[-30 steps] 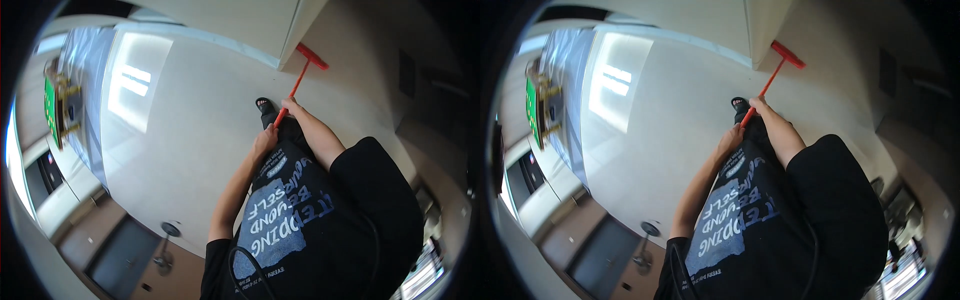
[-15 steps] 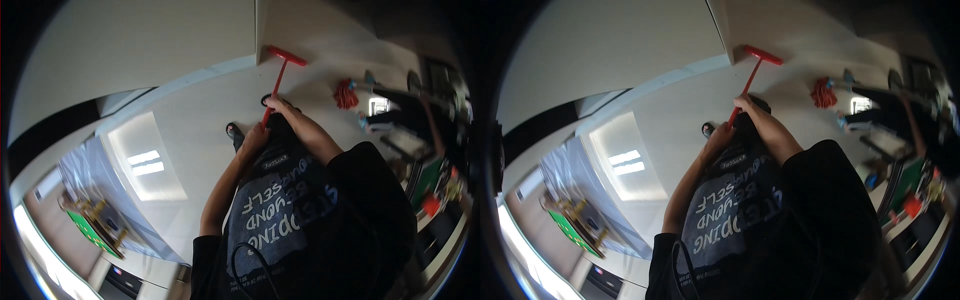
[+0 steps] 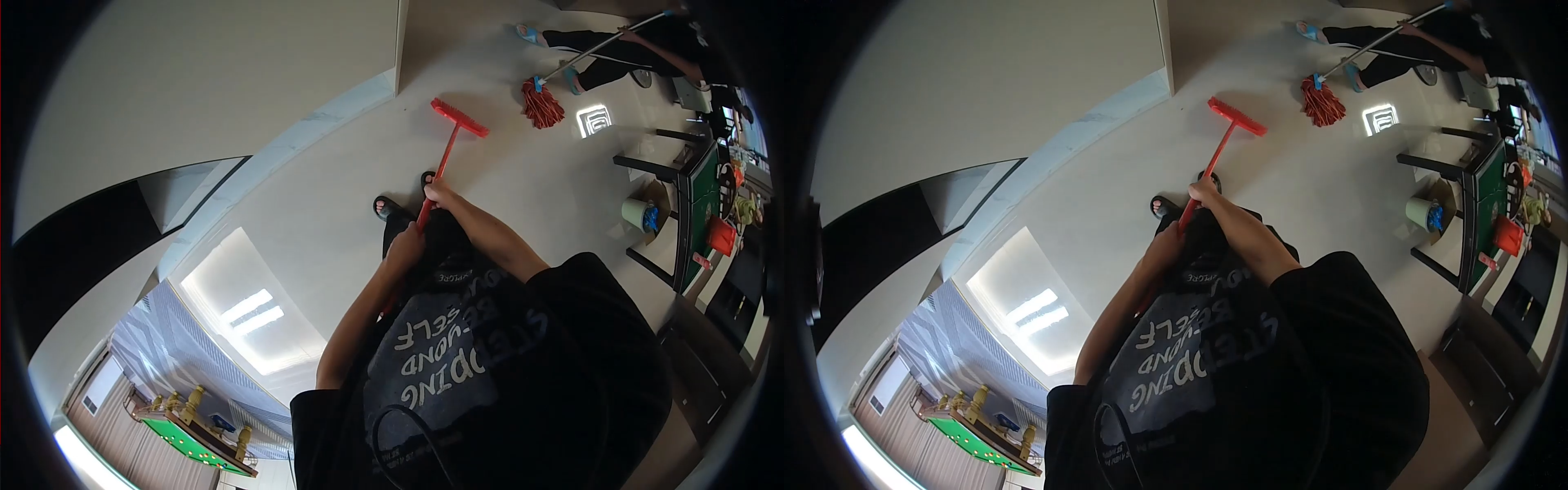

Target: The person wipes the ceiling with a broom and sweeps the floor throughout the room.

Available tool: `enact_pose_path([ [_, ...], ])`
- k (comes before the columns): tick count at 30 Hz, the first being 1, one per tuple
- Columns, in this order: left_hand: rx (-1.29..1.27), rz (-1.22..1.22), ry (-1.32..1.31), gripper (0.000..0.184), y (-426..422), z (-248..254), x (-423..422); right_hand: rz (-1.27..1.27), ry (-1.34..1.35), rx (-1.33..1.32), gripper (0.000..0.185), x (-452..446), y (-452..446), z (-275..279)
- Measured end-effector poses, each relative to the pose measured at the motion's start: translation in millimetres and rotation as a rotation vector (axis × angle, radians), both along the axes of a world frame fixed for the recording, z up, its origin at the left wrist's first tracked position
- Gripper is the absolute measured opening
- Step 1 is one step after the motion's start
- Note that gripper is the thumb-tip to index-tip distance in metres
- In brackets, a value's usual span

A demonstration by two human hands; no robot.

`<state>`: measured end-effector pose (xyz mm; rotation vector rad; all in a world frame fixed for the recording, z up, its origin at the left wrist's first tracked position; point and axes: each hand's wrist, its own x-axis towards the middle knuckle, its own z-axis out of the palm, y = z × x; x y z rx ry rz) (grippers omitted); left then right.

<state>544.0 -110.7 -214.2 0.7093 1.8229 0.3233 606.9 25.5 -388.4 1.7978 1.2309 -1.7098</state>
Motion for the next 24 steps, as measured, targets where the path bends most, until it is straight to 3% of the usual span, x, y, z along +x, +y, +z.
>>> enact_pose_path([
  [3, -0.046, 0.020, 0.025, 0.032, 0, 5, 3, 0.020, 0.013, -0.076, 0.031, -6, 4, 33],
  [6, -0.051, 0.009, 0.014, 0.034, -20, 5, 8, -0.009, -0.003, -0.077, 0.025, -5, -13, 31],
  [8, -0.075, 0.021, 0.007, 0.035, -22, 9, 4, 0.215, 0.028, -0.150, 0.064, -9, -9, 27],
  [11, -0.100, 0.032, -0.011, 0.037, -33, 25, 10, 0.265, 0.065, -0.182, 0.073, -5, -23, 38],
  [12, -0.097, 0.037, -0.007, 0.037, -36, 28, 12, 0.271, 0.068, -0.178, 0.073, -1, -31, 17],
  [13, -0.092, 0.034, 0.000, 0.037, -38, 30, 14, 0.346, 0.104, -0.184, 0.035, 7, -42, -22],
  [14, -0.087, 0.030, 0.006, 0.037, -38, 31, 15, 0.420, 0.139, -0.190, 0.020, 12, -46, -45],
  [16, -0.088, 0.029, 0.002, 0.037, -38, 27, 17, 0.330, 0.089, -0.148, 0.020, 5, -38, 13],
  [17, -0.092, 0.024, -0.003, 0.037, -39, 27, 18, 0.236, 0.041, -0.109, 0.021, 6, -37, 26],
  [19, -0.095, 0.029, -0.005, 0.037, -42, 26, 19, 0.277, 0.033, -0.105, 0.021, 2, -37, 37],
  [24, -0.077, 0.047, -0.003, 0.037, -47, 22, 25, 0.555, -0.003, -0.075, 0.021, 12, -36, 3],
])
